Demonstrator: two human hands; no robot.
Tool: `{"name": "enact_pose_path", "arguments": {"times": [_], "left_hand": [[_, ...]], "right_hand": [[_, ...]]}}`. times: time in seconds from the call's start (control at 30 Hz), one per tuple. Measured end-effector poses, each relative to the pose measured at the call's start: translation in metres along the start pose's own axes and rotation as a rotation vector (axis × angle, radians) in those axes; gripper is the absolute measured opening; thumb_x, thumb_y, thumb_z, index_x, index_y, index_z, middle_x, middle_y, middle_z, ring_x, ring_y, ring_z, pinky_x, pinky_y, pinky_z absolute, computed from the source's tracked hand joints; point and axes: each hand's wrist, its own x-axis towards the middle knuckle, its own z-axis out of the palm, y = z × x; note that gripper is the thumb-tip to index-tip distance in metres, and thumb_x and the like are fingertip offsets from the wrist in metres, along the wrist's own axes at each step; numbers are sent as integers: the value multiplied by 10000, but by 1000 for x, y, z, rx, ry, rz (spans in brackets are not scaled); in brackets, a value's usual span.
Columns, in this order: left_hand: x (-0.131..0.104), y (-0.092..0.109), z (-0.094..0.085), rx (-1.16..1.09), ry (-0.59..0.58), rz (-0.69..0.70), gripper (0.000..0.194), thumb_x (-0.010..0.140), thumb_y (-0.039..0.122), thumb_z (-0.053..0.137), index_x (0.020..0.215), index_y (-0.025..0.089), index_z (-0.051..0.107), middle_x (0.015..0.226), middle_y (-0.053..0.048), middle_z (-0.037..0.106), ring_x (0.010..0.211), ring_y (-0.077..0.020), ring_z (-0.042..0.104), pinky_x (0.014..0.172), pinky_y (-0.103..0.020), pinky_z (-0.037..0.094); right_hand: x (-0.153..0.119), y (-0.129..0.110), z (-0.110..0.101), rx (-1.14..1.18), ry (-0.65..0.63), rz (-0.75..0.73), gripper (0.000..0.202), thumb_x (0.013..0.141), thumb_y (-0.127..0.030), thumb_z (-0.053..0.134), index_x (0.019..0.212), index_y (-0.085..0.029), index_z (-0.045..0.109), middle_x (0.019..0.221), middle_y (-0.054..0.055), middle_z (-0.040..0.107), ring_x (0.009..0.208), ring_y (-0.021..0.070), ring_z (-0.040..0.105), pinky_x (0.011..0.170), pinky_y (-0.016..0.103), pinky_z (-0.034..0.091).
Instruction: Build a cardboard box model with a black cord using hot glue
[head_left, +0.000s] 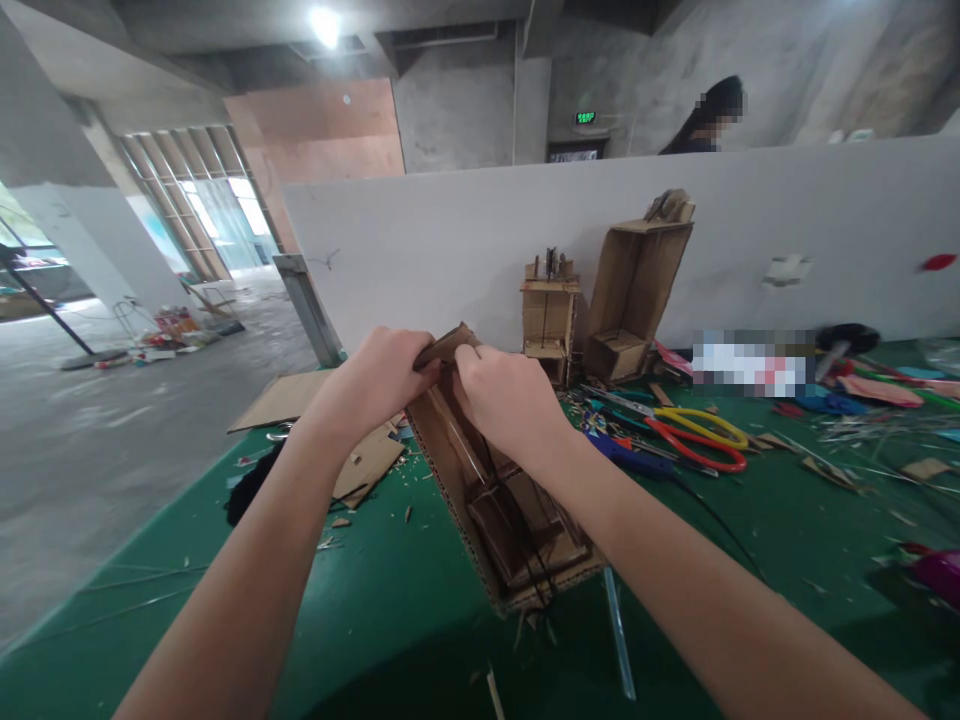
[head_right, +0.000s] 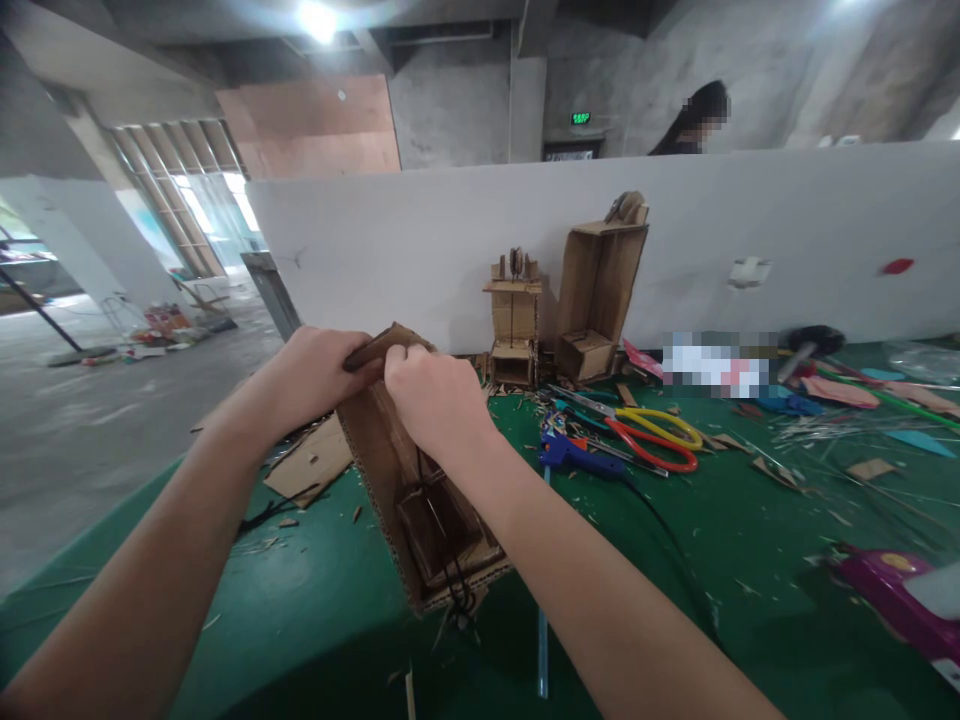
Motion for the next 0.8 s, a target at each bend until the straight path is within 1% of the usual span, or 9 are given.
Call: {"name": "enact_pose_path", "arguments": {"times": [0.3, 0.57, 0.8], "left_hand": [[1, -1, 0, -4, -6, 23, 195, 787, 299, 454, 645, 186, 524, 609, -42, 572, 555, -167, 510, 534, -281, 295], [0, 0, -1, 4, -8, 31, 187, 789, 290, 448, 650, 184, 515, 621, -43, 580, 571, -163, 517, 534, -275, 301], [-1, 2, -3, -25, 2, 29, 187, 778, 279, 452, 631, 184, 517, 592, -34, 572, 536, -145, 491, 520, -270, 299]], "right_hand": [[3, -1, -2, -14, -13, -2, 171, 893, -174, 390, 894, -114, 550, 770, 108, 640, 636, 216, 626, 453, 288, 261], [4, -1, 0, 10, -18, 9, 181, 897, -184, 391, 913, -107, 554, 781, 116, 645, 643, 199, 623, 465, 285, 261], [5, -2, 1, -2, -6, 6, 159, 876, -145, 394, 901, -107, 547, 762, 112, 643, 640, 206, 625, 457, 283, 276]]}}
